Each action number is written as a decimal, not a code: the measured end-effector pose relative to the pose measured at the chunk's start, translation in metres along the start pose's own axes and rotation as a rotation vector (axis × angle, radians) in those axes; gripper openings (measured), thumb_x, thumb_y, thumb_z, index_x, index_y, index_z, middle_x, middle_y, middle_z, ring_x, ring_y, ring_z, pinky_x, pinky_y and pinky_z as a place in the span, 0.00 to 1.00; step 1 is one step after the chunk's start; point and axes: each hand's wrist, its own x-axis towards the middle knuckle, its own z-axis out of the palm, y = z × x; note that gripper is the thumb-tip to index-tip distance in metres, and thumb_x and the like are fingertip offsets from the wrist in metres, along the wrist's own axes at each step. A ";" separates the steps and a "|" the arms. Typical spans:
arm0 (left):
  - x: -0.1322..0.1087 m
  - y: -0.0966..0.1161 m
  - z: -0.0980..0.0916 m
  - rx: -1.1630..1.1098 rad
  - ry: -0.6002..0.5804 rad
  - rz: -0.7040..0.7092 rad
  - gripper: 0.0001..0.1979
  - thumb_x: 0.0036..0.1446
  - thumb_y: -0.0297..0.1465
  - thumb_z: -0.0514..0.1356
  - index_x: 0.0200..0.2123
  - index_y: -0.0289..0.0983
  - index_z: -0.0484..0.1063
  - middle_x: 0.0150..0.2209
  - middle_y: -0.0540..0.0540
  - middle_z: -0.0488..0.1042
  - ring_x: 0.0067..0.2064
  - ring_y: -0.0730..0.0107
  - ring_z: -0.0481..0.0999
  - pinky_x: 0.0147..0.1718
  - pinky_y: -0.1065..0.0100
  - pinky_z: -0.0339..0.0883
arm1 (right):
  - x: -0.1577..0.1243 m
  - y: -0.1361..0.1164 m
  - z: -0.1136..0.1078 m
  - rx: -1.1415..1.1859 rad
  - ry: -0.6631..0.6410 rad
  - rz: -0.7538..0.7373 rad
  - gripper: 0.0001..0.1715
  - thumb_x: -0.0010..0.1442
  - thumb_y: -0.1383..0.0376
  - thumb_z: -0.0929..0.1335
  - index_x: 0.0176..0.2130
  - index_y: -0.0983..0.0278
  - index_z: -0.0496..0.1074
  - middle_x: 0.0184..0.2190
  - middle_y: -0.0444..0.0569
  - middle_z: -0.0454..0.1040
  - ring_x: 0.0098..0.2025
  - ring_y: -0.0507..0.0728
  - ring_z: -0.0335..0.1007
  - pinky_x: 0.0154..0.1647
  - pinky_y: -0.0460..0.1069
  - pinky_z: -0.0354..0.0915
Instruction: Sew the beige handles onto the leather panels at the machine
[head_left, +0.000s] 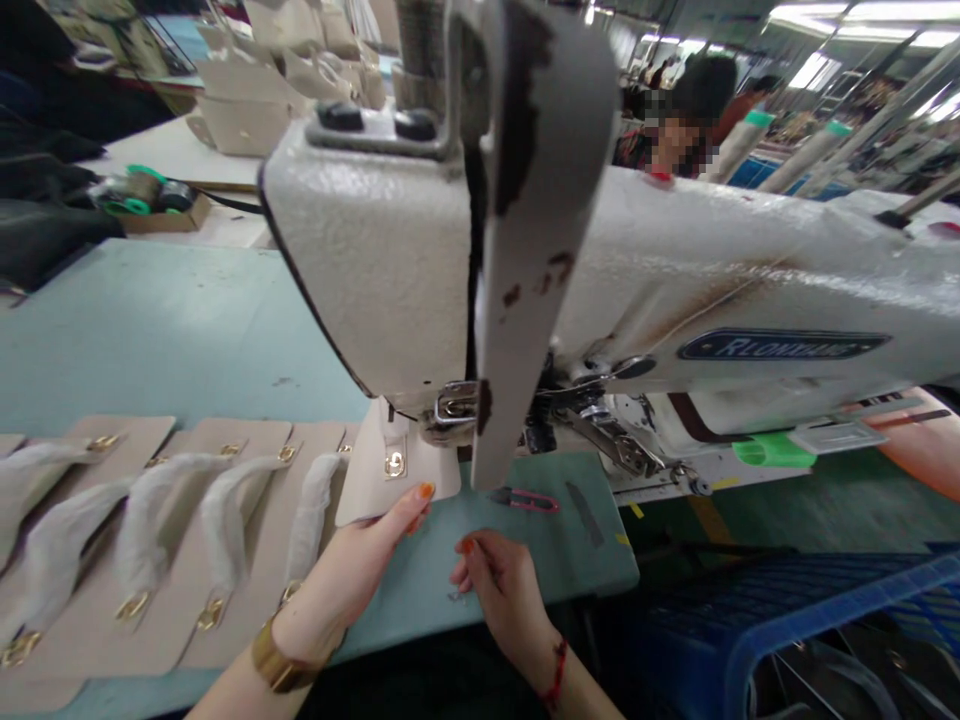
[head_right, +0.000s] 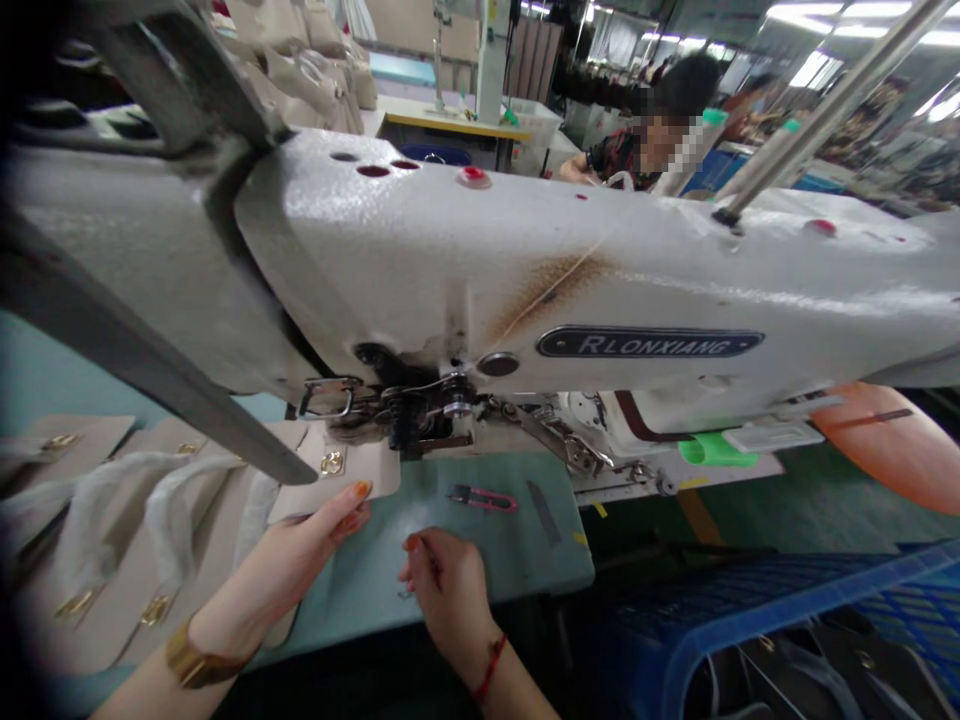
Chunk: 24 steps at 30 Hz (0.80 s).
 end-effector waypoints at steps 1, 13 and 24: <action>0.001 0.001 0.001 -0.013 -0.009 0.025 0.19 0.47 0.45 0.69 0.33 0.34 0.78 0.33 0.43 0.78 0.36 0.61 0.74 0.38 0.64 0.69 | -0.002 0.006 0.000 -0.036 0.001 -0.012 0.18 0.70 0.62 0.59 0.38 0.68 0.73 0.25 0.48 0.75 0.25 0.51 0.71 0.28 0.42 0.64; 0.017 0.022 0.005 0.027 -0.006 0.143 0.19 0.43 0.46 0.70 0.26 0.35 0.75 0.26 0.47 0.74 0.30 0.65 0.71 0.32 0.65 0.66 | -0.004 0.016 0.001 -0.248 0.006 -0.137 0.19 0.69 0.64 0.58 0.35 0.65 0.73 0.25 0.46 0.74 0.27 0.51 0.71 0.31 0.43 0.61; 0.038 0.020 -0.002 0.078 -0.002 0.151 0.18 0.48 0.46 0.67 0.30 0.35 0.77 0.30 0.45 0.76 0.34 0.63 0.73 0.36 0.65 0.66 | -0.004 0.013 0.000 -0.287 -0.028 -0.119 0.18 0.69 0.65 0.57 0.37 0.65 0.73 0.26 0.47 0.75 0.28 0.52 0.72 0.32 0.44 0.62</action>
